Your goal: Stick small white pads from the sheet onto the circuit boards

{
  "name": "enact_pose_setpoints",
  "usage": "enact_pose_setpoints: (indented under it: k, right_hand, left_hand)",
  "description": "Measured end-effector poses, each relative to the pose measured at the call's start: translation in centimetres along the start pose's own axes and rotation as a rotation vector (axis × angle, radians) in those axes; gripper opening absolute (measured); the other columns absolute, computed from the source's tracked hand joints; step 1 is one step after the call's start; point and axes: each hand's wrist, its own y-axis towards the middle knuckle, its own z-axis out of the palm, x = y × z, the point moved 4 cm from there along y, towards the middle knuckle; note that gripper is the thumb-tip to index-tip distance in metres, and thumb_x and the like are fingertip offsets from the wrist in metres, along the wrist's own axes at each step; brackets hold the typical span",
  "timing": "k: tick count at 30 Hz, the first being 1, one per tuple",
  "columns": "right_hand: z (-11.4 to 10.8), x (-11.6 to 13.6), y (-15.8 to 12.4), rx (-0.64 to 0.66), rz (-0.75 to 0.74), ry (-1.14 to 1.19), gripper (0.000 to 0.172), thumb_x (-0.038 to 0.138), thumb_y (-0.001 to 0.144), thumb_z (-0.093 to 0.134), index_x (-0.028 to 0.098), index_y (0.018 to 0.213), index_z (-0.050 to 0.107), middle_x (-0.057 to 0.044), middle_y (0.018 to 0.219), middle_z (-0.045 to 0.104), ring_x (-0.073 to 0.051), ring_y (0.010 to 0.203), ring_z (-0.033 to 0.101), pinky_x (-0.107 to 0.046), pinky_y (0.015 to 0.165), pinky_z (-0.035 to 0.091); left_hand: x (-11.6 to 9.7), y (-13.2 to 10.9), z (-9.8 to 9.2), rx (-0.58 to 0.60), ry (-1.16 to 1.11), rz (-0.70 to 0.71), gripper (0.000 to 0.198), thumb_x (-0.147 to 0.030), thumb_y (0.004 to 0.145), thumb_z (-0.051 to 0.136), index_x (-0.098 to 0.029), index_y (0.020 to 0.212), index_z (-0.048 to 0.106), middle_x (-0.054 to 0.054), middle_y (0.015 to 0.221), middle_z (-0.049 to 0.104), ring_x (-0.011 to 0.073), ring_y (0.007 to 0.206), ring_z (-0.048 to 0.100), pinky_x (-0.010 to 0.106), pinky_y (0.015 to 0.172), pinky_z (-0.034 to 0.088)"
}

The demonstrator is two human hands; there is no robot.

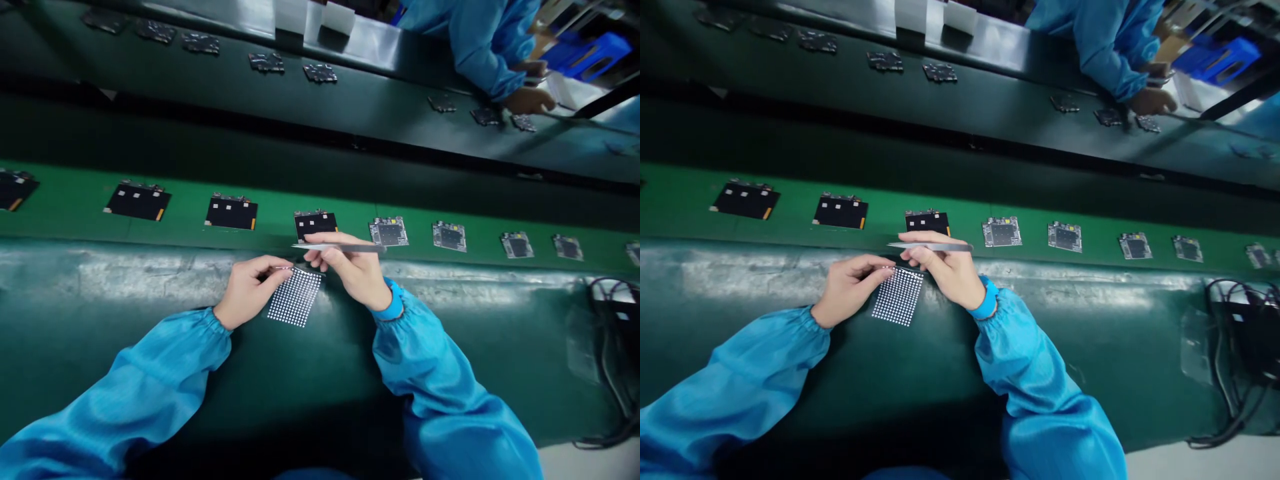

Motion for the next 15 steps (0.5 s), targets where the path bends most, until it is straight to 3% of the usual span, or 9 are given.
enact_pose_setpoints:
  k: [3,5,8,11,13,15]
  right_hand:
    - [-0.1,-0.5,0.5,-0.052,0.044,0.012,0.025,0.038,0.094,0.070,0.016,0.107,0.074,-0.004,0.081,0.075,-0.012,0.064,0.067,-0.026,0.060,0.058]
    - [-1.1,-0.9,0.8,-0.122,0.016,-0.035,0.026,0.040,0.097,0.067,0.018,0.109,0.071,-0.004,0.082,0.075,-0.013,0.064,0.068,-0.028,0.061,0.059]
    - [-4.3,-1.1,1.5,-0.225,-0.130,-0.292,0.025,0.039,0.102,0.056,0.022,0.117,0.067,-0.006,0.097,0.076,-0.018,0.083,0.074,-0.036,0.078,0.062]
    - [-7.5,-2.1,2.5,-0.083,-0.185,-0.679,0.030,0.034,0.092,0.072,0.024,0.119,0.065,-0.011,0.128,0.071,-0.029,0.125,0.064,-0.052,0.111,0.049]
    - [-9.1,-3.3,2.9,0.044,-0.153,-0.835,0.043,0.030,0.082,0.082,0.023,0.119,0.063,-0.013,0.142,0.063,-0.035,0.141,0.051,-0.058,0.118,0.040]
    - [-10.2,-4.3,2.9,0.090,-0.142,-0.886,0.042,0.027,0.082,0.081,0.022,0.119,0.062,-0.014,0.141,0.064,-0.035,0.141,0.050,-0.060,0.117,0.041]
  left_hand:
    - [-0.1,0.0,0.0,-0.003,0.012,0.013,0.010,-0.029,0.087,0.076,-0.022,0.094,0.080,0.002,0.084,0.080,0.0147,0.072,0.073,0.024,0.068,0.058]
    - [-0.2,0.0,0.0,0.000,0.013,0.017,0.010,-0.029,0.087,0.076,-0.022,0.094,0.080,0.002,0.083,0.079,0.0145,0.072,0.073,0.024,0.067,0.058]
    - [-0.1,-0.1,0.1,0.000,0.011,0.007,0.011,-0.029,0.088,0.075,-0.022,0.095,0.080,0.002,0.084,0.079,0.0140,0.072,0.073,0.023,0.067,0.058]
    - [0.2,-0.2,0.1,0.003,0.025,0.001,0.011,-0.029,0.088,0.075,-0.023,0.096,0.080,0.001,0.085,0.079,0.0139,0.074,0.073,0.023,0.068,0.058]
    - [0.3,-0.2,0.1,0.005,0.037,0.002,0.011,-0.029,0.088,0.075,-0.023,0.096,0.080,0.001,0.086,0.080,0.0139,0.075,0.073,0.024,0.069,0.058]
    - [0.3,-0.2,0.0,0.004,0.043,0.001,0.010,-0.029,0.088,0.075,-0.024,0.096,0.080,0.000,0.085,0.080,0.0139,0.075,0.073,0.024,0.070,0.058]
